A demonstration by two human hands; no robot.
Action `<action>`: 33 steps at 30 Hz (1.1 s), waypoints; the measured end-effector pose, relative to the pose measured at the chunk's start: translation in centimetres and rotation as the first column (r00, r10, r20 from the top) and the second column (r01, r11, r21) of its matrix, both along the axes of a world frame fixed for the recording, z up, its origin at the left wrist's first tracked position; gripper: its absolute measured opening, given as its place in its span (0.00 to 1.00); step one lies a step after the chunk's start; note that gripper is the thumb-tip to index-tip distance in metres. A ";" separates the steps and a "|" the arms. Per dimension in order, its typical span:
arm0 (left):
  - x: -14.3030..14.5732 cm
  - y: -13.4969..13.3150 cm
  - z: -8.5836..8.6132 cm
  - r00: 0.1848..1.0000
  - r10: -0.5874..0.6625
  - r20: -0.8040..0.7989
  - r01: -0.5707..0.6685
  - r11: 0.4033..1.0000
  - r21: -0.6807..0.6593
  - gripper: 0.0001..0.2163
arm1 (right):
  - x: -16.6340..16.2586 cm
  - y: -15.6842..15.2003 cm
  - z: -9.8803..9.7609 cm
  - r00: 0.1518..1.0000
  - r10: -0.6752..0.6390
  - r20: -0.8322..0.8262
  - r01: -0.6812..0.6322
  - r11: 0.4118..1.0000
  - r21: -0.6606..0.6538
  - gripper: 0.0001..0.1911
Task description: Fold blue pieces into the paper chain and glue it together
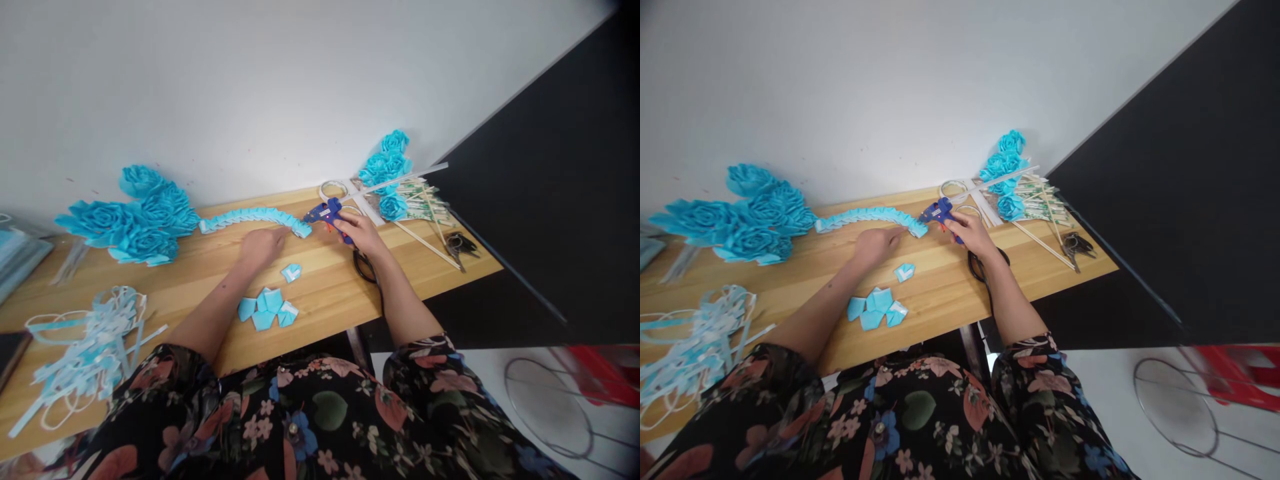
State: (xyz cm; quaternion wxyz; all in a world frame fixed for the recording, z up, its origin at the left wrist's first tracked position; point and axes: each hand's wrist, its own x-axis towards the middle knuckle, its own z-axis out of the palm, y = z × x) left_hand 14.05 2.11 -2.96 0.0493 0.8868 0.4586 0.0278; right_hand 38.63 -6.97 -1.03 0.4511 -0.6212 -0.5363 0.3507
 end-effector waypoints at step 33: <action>-0.2 0.1 -0.1 0.999 -0.036 -0.014 0.036 0.999 0.010 0.22 | 0.0 0.0 0.0 1.000 -0.016 -0.021 0.015 0.999 -0.029 0.17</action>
